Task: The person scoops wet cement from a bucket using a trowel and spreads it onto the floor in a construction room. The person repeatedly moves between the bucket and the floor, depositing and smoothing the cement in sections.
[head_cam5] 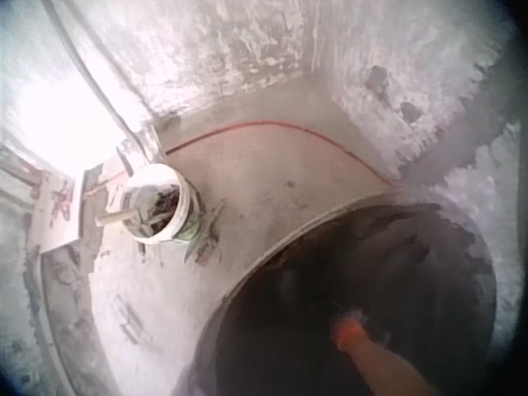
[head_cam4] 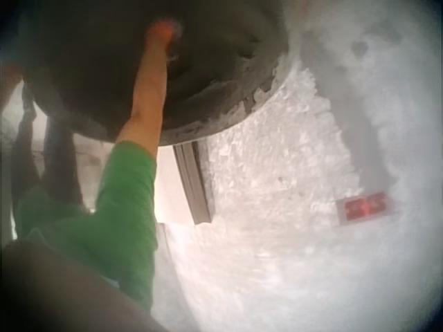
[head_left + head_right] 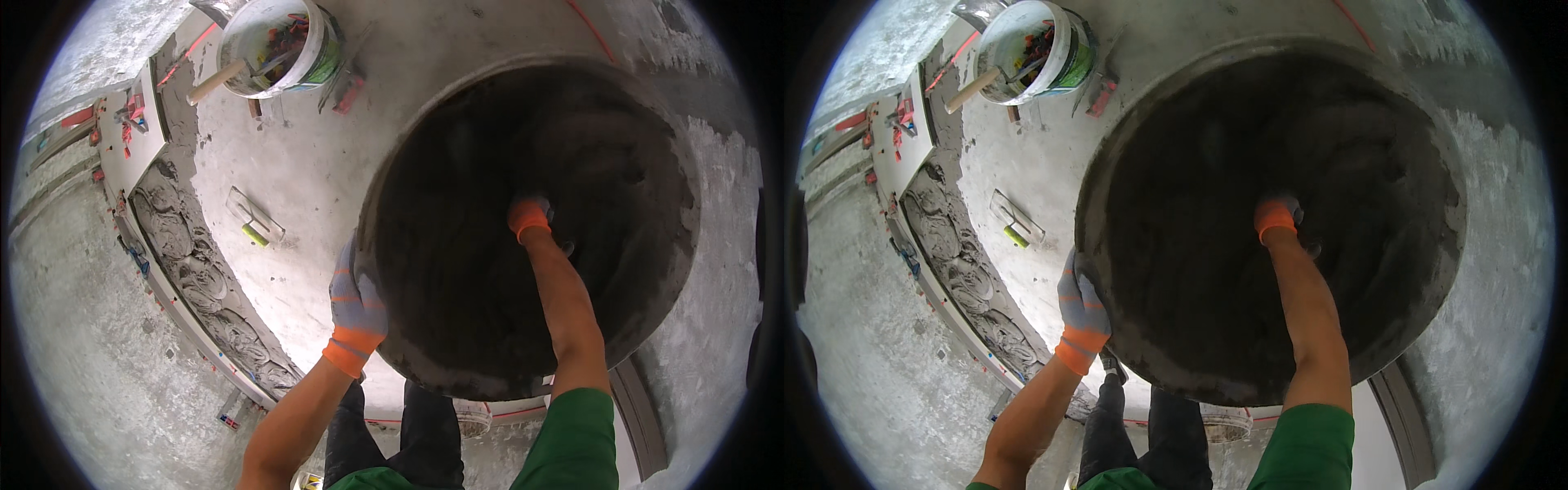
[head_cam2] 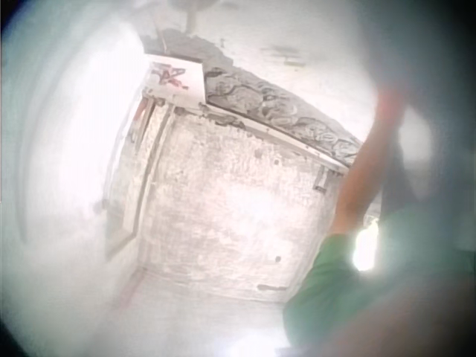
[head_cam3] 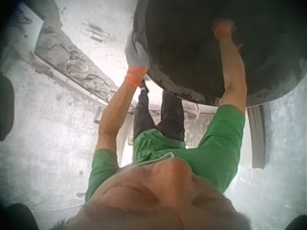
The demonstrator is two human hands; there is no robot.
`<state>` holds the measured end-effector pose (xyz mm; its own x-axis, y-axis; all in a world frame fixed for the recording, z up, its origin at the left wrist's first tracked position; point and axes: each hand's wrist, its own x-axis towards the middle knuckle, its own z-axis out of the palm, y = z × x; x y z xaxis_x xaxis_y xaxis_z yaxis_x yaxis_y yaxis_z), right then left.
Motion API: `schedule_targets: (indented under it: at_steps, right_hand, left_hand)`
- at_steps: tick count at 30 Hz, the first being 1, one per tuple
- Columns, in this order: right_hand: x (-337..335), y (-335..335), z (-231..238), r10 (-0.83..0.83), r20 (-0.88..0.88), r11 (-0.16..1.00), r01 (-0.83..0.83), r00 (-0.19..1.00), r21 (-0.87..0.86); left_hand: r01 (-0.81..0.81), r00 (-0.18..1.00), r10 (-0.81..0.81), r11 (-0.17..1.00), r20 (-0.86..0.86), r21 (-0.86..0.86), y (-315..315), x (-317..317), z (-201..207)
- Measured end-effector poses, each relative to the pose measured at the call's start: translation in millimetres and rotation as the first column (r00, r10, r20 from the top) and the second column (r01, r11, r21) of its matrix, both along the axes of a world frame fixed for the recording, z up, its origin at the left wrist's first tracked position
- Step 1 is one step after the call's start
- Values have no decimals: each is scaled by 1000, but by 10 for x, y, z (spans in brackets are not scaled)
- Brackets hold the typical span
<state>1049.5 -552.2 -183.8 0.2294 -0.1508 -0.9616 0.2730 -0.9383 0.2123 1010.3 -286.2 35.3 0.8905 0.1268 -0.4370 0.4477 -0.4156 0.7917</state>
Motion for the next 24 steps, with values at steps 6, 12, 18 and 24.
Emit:
schedule_targets:
  at_steps: [6,12,18,24]
  right_hand:
    - [-398,31,-106,-344,176,922,297,922,249]
    - [-1127,150,-903,-555,22,735,478,831,481]
    - [-1348,216,-1270,-457,56,713,328,888,620]
    - [-844,352,-646,-482,90,735,347,871,583]
  left_hand:
    - [65,998,-64,995,-9,72,-7,-30,84]
    - [113,993,-112,991,-25,71,34,-99,52]
    - [-19,998,17,999,-57,-43,21,-128,25]
    - [66,997,-65,998,-32,22,66,-96,56]
